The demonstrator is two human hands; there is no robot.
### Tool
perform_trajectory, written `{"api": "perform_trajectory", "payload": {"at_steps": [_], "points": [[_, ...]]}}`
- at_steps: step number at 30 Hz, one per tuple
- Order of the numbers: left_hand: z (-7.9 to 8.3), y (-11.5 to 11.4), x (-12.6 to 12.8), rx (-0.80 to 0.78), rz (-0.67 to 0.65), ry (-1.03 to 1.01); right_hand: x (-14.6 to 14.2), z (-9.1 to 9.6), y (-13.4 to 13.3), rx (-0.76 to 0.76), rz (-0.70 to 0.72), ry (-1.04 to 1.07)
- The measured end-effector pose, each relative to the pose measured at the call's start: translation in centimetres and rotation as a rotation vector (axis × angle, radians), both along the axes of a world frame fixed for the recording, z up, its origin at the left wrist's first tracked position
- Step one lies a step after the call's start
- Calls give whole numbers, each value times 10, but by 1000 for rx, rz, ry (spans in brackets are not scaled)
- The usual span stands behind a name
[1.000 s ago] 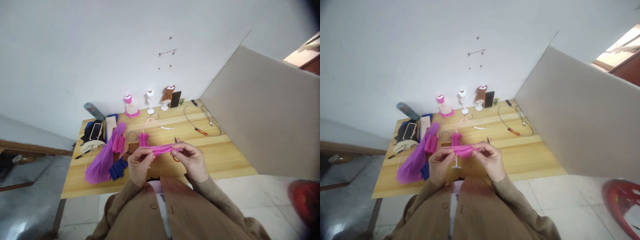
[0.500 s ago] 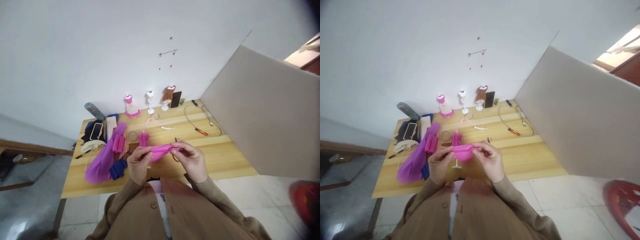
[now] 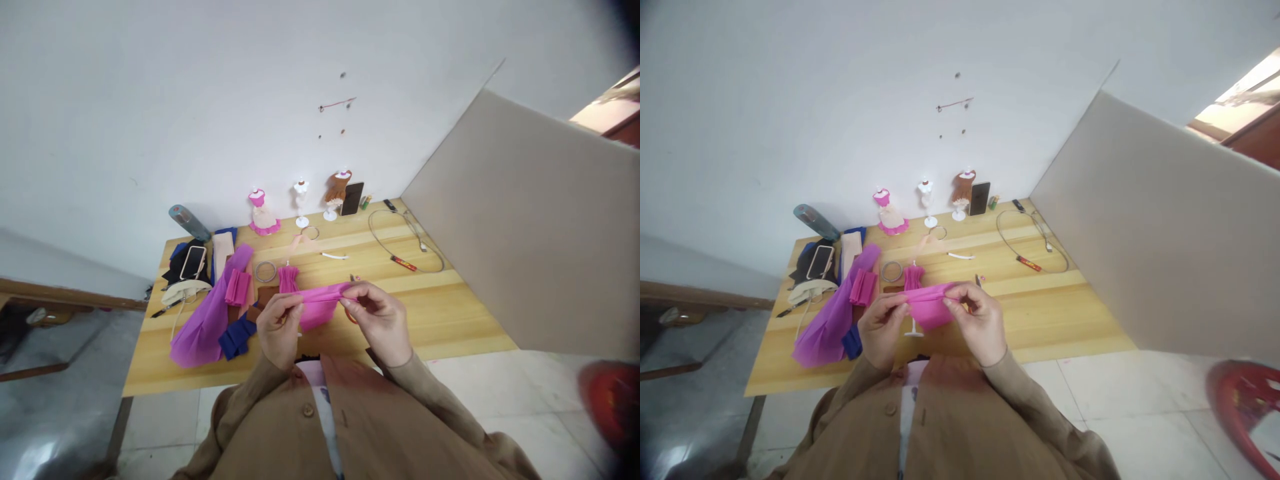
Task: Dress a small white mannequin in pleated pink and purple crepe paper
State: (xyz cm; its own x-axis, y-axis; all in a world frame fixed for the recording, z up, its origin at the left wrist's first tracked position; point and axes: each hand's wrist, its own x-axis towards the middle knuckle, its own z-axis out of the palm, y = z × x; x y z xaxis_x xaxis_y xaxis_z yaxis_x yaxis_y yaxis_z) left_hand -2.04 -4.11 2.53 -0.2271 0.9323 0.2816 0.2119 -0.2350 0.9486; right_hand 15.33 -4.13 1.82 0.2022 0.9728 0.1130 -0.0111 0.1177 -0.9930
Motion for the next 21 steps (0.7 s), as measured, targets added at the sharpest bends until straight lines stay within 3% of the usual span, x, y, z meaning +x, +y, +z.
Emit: {"api": "perform_trajectory", "payload": {"at_steps": [6,21], "points": [[-6,-2,0,-54,-3,-9,2,2,1,-7,25,52],[-1,-2,-1,93,-45,79,6,0,-1,28,51,-47]]}}
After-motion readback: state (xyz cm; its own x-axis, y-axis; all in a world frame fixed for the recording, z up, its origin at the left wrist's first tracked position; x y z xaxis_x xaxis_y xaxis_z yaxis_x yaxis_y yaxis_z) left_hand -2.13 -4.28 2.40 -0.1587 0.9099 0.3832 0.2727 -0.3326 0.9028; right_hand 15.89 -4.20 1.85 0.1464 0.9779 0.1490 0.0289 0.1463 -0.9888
